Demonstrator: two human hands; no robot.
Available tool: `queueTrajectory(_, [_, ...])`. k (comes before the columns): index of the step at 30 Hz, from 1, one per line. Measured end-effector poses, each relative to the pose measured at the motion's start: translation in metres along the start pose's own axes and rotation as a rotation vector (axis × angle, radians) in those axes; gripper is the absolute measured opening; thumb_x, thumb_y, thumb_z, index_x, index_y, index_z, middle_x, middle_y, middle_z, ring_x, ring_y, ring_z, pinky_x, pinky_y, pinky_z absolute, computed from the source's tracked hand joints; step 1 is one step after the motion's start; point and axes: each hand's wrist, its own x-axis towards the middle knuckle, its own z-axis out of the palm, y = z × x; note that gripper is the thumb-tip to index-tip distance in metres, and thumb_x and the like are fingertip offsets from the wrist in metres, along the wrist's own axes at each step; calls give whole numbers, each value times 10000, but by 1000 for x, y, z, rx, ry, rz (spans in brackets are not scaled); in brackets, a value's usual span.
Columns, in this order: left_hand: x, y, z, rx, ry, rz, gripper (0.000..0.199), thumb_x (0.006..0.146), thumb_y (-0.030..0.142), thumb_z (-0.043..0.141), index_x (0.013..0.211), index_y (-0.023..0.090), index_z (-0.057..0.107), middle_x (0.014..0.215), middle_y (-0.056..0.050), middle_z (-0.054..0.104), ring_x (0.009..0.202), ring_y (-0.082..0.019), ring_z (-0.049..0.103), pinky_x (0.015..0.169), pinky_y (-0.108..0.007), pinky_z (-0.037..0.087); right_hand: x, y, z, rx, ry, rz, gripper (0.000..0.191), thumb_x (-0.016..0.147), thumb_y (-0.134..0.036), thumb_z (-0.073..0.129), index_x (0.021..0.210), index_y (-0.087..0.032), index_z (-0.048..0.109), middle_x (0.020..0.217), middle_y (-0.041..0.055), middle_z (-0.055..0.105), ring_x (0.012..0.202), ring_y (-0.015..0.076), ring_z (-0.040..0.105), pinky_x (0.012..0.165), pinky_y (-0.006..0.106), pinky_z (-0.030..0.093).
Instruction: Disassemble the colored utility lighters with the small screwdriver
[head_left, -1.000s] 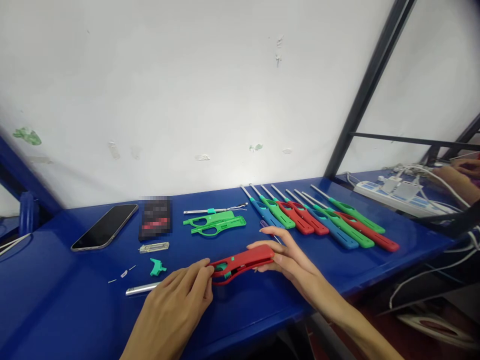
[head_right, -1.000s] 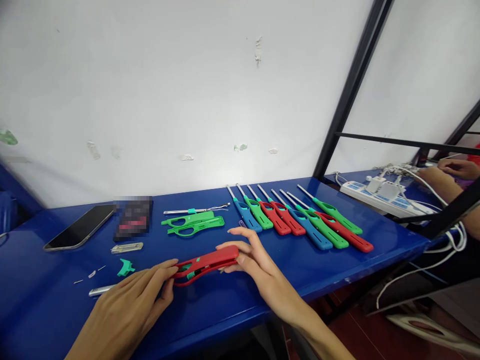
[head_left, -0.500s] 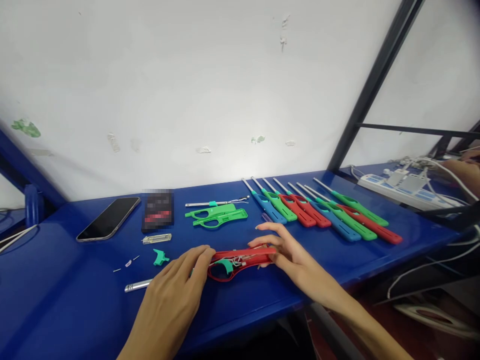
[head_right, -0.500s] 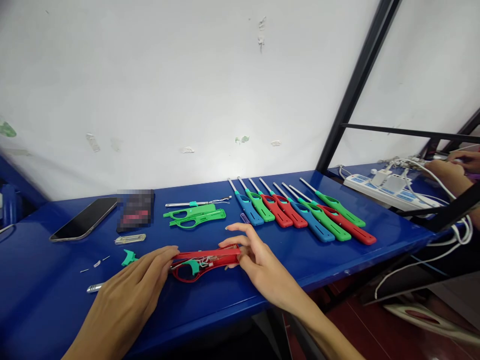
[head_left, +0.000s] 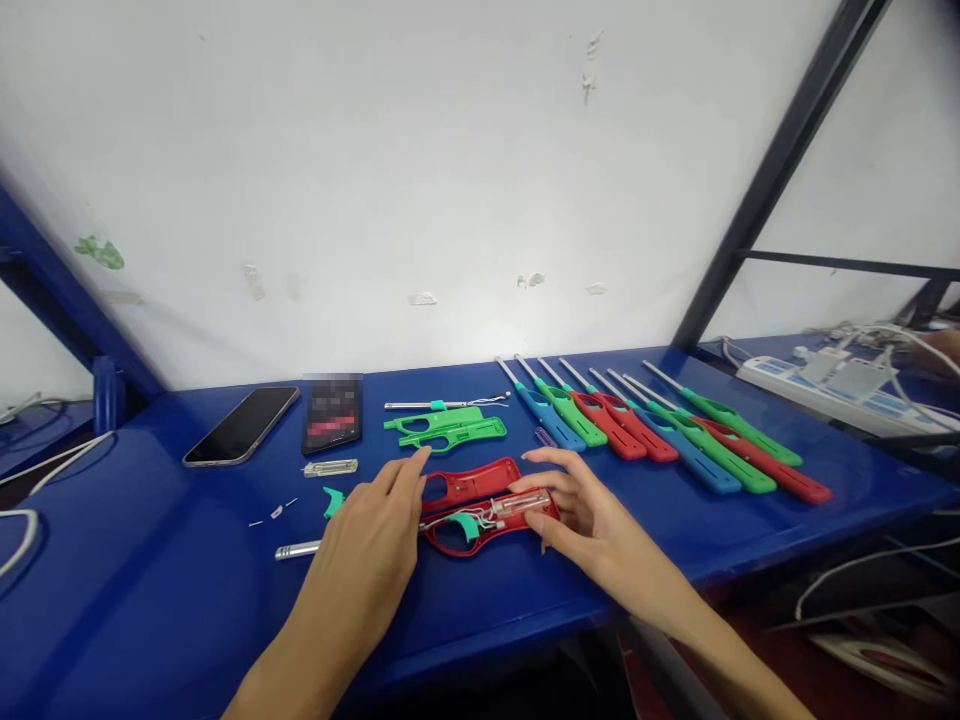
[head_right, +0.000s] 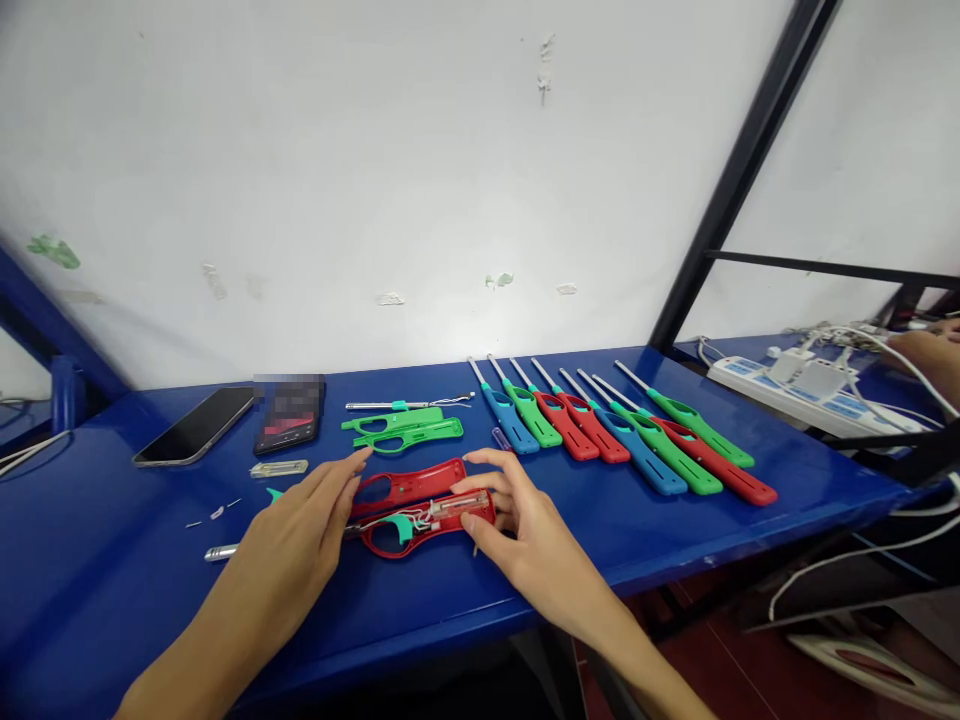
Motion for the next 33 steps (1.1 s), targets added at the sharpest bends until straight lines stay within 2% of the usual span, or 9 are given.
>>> queueTrajectory(2, [-3,2,-1,-36,-4,1,349,1121,175,390,1385,187,618,1195,-84,779,957,-250,780,758,-361,614,1,1,1,-21,13,-1,470,995,-439,717,1394,-304,509,1260,70,735,907,190,740,764,335,614])
queueTrajectory(4, [-7,3,-3,-82,-5,13,313,1120,182,397,1295,189,656,1190,-89,762,1036,-256,743,862,-396,611,2,2,1,-40,13,-4,446,979,-453,737,1354,-297,554,1257,70,744,996,216,754,808,345,622])
queueTrajectory(7, [-12,5,-4,-151,-17,43,285,1115,173,404,1173,193,682,1148,-87,738,1076,-261,680,926,-423,588,2,1,0,-85,8,-1,420,943,-470,780,1293,-288,637,1232,60,768,1079,246,760,873,357,627])
queueTrajectory(12, [-18,9,-5,-216,-51,85,271,1095,126,438,1166,202,688,1123,-80,714,1056,-264,625,904,-435,573,1,-3,1,-218,17,-34,256,963,-485,756,1095,-268,789,1119,49,787,995,249,759,873,369,604])
queueTrajectory(17, [-20,14,-7,-247,-72,160,240,1097,133,470,1191,205,678,1118,-80,694,1036,-272,603,892,-460,555,-2,-3,3,-303,43,-76,220,968,-478,756,1068,-289,807,1090,41,783,974,248,749,848,367,593])
queueTrajectory(23, [-22,16,-7,-258,-104,251,224,1112,145,459,1213,199,651,1098,-71,703,999,-258,621,905,-450,544,-4,-4,5,-400,47,-141,161,932,-450,817,943,-291,837,944,31,800,822,232,730,725,350,554])
queueTrajectory(28, [-21,17,-6,-247,-130,269,209,1113,154,459,1187,206,648,1091,-68,711,986,-261,652,899,-458,545,-7,-5,7,-453,38,-241,193,1001,-481,738,992,-314,835,952,23,811,850,230,758,776,343,586])
queueTrajectory(33, [-18,21,-9,-217,-115,269,216,1117,182,444,1142,188,659,1036,-79,708,930,-277,673,860,-491,567,-8,-4,9,-500,43,-345,198,1062,-427,658,1027,-309,813,993,32,826,889,241,781,827,359,611])
